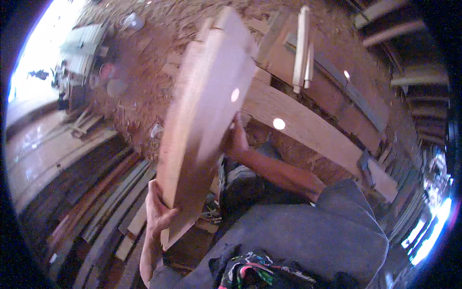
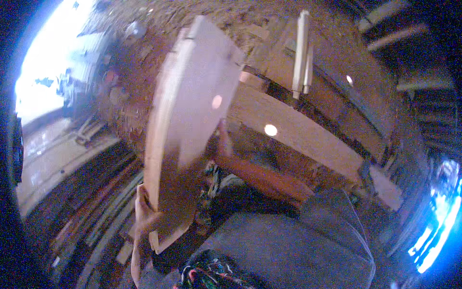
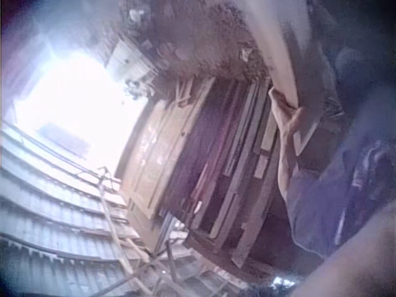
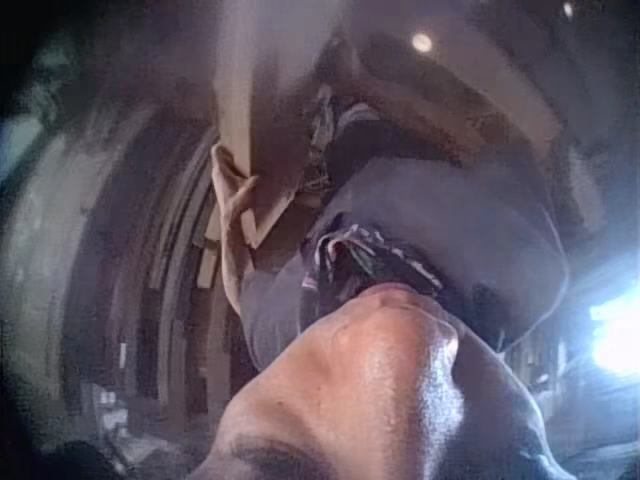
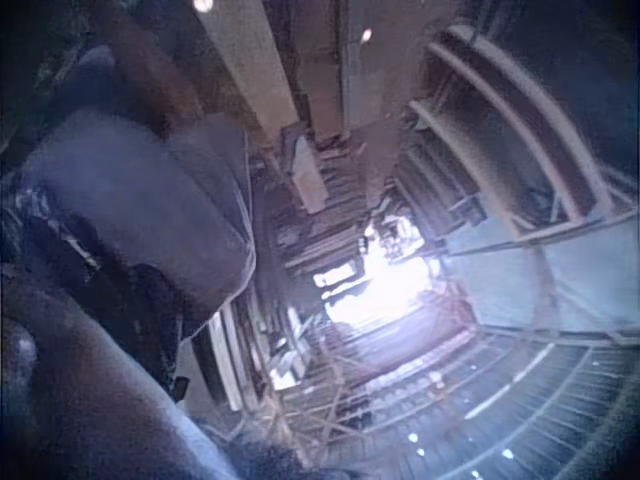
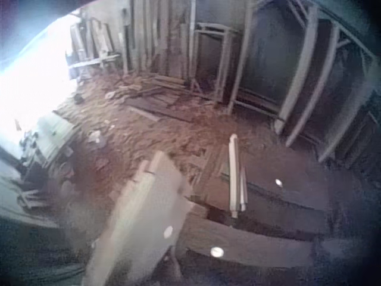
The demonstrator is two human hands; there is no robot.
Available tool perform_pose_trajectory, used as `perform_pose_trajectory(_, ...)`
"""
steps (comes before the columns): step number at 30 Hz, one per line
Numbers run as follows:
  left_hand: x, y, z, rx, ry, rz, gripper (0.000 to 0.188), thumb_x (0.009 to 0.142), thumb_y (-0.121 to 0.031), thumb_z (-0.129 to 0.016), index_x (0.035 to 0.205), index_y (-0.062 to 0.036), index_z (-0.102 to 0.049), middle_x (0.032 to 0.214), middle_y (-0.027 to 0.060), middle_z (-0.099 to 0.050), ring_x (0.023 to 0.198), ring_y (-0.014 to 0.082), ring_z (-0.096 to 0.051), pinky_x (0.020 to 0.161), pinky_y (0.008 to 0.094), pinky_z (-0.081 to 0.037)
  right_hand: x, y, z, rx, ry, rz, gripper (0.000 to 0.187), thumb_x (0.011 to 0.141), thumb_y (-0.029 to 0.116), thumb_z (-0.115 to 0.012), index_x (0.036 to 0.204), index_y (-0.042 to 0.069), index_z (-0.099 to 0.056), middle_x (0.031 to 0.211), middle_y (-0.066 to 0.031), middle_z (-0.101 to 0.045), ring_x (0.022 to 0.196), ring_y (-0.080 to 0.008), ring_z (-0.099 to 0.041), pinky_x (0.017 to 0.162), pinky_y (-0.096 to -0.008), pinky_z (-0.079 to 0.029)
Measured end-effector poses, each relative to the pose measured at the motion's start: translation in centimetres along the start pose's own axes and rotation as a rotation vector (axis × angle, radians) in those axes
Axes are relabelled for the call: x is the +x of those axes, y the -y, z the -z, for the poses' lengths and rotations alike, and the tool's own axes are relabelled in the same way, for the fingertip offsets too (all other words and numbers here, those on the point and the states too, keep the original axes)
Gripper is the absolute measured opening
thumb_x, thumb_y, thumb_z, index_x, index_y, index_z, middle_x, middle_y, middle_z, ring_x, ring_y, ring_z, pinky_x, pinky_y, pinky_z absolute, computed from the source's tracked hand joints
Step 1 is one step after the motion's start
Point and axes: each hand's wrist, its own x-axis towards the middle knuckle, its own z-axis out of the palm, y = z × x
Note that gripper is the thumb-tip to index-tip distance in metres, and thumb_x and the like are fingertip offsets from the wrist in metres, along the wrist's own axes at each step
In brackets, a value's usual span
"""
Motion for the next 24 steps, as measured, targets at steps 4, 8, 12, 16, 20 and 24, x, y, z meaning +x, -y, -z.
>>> perform_pose_trajectory(4, 1.5, -7.4, -5.4, 0.381, 0.239, -0.094, 0.067, 0.057, -0.025, -0.080, 0.109, 0.0002, -0.047, 0.086, 0.0150, -0.057, 0.079, 0.0317, -0.059, 0.073, 0.0393, -0.049, -7.3, 4.5, 9.9, 0.665, 0.084, 0.160, 0.075, 0.094, 0.066, -0.038, 0.139, 0.006, -0.045, 0.139, -0.0118, -0.051, 0.129, -0.0329, -0.044, 0.106, -0.0504, -0.036)
perform_pose_trajectory(8, 3.3, -12.1, -11.4, 0.542, 0.352, -0.475, 0.069, 0.058, -0.026, -0.080, 0.113, 0.0006, -0.049, 0.089, 0.0183, -0.060, 0.085, 0.0380, -0.061, 0.075, 0.0455, -0.049, -14.8, 9.0, 10.8, -0.166, -0.319, 0.632, 0.061, 0.096, 0.055, -0.043, 0.134, 0.008, -0.048, 0.135, -0.0114, -0.053, 0.128, -0.0297, -0.045, 0.105, -0.0465, -0.037)
perform_pose_trajectory(12, 3.7, -19.1, -17.2, 0.787, 0.451, -0.698, 0.072, 0.060, -0.022, -0.078, 0.121, 0.0013, -0.048, 0.105, 0.0196, -0.060, 0.100, 0.0404, -0.059, 0.086, 0.0471, -0.048, -19.2, 12.5, 12.3, -0.375, -0.281, 0.976, 0.058, 0.098, 0.051, -0.041, 0.136, 0.007, -0.043, 0.136, -0.0106, -0.050, 0.124, -0.0291, -0.048, 0.106, -0.0424, -0.038)
perform_pose_trajectory(16, 3.8, -24.5, -23.4, 0.998, 0.497, -0.812, 0.076, 0.062, -0.020, -0.078, 0.128, -0.0018, -0.045, 0.123, 0.0191, -0.055, 0.114, 0.0389, -0.055, 0.096, 0.0478, -0.045, -19.0, 14.4, 22.3, -0.778, -0.362, 0.932, 0.055, 0.095, 0.046, -0.048, 0.133, 0.007, -0.043, 0.133, -0.0106, -0.051, 0.117, -0.0283, -0.051, 0.101, -0.0404, -0.043)
perform_pose_trajectory(20, 4.3, -26.6, -26.5, 1.158, 0.500, -0.940, 0.078, 0.065, -0.017, -0.076, 0.134, -0.0061, -0.041, 0.129, 0.0184, -0.052, 0.119, 0.0382, -0.052, 0.100, 0.0498, -0.042, -23.5, 15.3, 27.2, -0.758, -0.501, 0.701, 0.043, 0.097, 0.032, -0.048, 0.133, 0.007, -0.044, 0.127, -0.0097, -0.053, 0.118, -0.0254, -0.052, 0.100, -0.0433, -0.045)
perform_pose_trajectory(24, 7.5, -26.1, -29.0, 1.253, 0.477, -1.026, 0.079, 0.065, -0.016, -0.077, 0.135, -0.0063, -0.041, 0.130, 0.0165, -0.052, 0.120, 0.0378, -0.051, 0.102, 0.0513, -0.040, -34.2, 14.8, 31.7, -0.081, -0.337, 0.766, 0.040, 0.099, 0.018, -0.049, 0.135, 0.002, -0.042, 0.132, -0.0141, -0.050, 0.118, -0.0305, -0.055, 0.102, -0.0445, -0.046)
